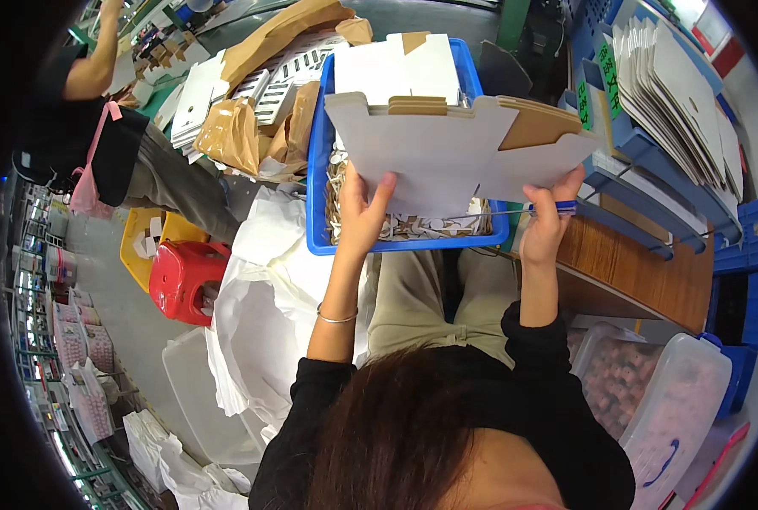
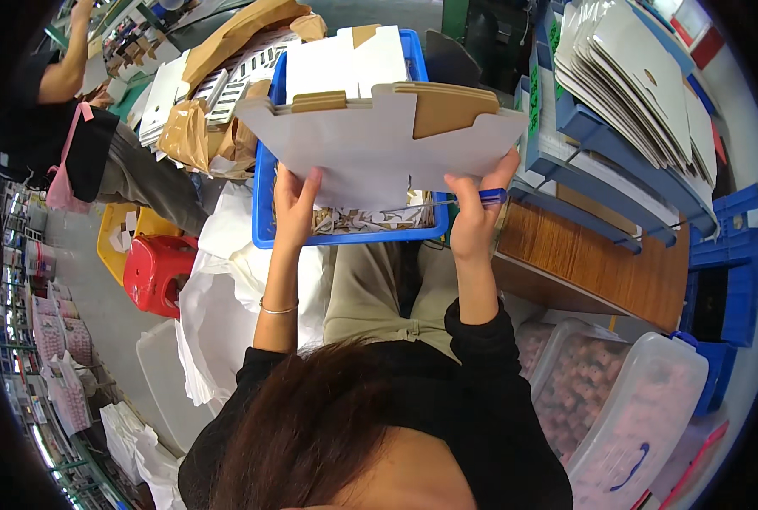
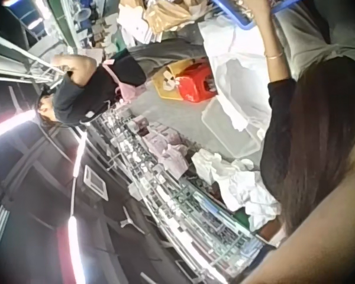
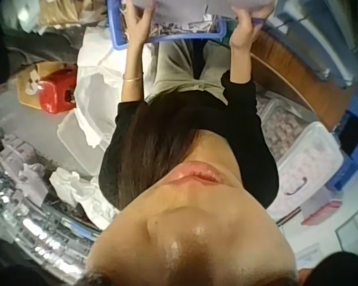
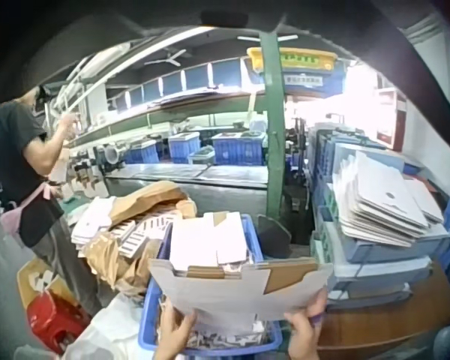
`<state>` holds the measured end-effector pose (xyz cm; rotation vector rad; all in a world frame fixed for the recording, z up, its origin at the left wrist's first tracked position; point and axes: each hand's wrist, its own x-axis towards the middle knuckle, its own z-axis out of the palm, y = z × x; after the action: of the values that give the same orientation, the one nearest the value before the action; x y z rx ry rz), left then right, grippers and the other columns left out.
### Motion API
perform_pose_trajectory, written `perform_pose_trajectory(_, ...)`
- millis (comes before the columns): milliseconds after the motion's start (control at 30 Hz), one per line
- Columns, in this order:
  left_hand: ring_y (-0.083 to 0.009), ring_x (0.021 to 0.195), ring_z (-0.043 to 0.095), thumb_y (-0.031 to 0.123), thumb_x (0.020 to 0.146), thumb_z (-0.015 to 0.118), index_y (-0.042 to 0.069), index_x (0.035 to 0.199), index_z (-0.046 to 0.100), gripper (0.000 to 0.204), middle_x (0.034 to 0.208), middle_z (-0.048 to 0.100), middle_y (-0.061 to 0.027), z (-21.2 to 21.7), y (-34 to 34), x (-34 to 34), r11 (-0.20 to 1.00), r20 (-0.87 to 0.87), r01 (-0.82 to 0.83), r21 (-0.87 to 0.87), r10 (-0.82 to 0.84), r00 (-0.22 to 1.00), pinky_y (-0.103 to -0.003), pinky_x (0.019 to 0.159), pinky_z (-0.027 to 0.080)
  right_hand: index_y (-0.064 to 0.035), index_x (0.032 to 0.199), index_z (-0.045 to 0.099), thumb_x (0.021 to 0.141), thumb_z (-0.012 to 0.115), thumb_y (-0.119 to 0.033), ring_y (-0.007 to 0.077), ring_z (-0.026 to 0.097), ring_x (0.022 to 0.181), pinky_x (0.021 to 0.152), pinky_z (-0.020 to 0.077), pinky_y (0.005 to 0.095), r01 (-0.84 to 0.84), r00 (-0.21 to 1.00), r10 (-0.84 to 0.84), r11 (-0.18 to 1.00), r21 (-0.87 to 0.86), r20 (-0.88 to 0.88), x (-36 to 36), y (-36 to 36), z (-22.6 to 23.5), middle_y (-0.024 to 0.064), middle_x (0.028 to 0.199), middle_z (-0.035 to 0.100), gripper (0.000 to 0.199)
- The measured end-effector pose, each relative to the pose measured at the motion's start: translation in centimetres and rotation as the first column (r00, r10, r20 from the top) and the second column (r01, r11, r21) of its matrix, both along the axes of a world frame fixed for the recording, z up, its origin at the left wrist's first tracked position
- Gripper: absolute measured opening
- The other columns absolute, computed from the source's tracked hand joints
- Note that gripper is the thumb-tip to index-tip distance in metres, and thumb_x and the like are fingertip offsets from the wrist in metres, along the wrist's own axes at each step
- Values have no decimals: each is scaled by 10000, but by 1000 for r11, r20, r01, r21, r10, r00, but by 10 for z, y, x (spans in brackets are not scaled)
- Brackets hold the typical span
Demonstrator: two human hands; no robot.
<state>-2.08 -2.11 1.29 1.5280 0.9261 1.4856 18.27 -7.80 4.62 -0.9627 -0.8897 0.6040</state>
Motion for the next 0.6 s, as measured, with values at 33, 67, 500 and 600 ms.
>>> perform_pose_trajectory(33, -198, 920, 515, 123, 853, 569, -12, 1219, 421, 417, 1077, 546, -143, -1, -2, -2, 1000, -28, 4, 12, -4, 1000, -301, 841, 410, -28, 1322, 296, 726, 443, -35, 241, 417, 1063, 960, 279, 312, -12, 1000, 12, 1000, 10, -24, -1, -1, 0, 136, 1238, 440, 614)
perform_pose_trajectory(67, -199, 912, 521, 130, 857, 566, -15, 1215, 424, 412, 1075, 550, -146, -2, -4, -3, 1000, -56, 9, 22, -8, 998, -300, 832, 417, -29, 1321, 296, 724, 443, -34, 239, 413, 1066, 959, 278, 311, -23, 999, 24, 1000, 20, -49, -2, 0, 0, 134, 1238, 440, 616)
perform_pose_trajectory(500, -201, 732, 545, 223, 860, 573, -34, 1093, 462, 364, 878, 573, -139, -3, 4, 31, 926, -26, -245, -288, 248, 968, -293, 679, 459, -1, 633, 540, 803, 393, -116, 147, 517, 555, 545, 388, 216, -112, 978, 95, 990, 86, 186, 7, -39, 15, 89, 675, 607, 252)
perform_pose_trajectory(600, -194, 662, 512, 265, 857, 572, -31, 1020, 471, 352, 776, 540, -121, -7, 6, 34, 853, -315, -360, -378, 247, 916, -301, 642, 444, -2, 608, 484, 838, 411, -74, 146, 503, 517, 481, 405, 204, 11, 926, -36, 998, 69, 377, -8, -47, -5, 101, 677, 597, 251)
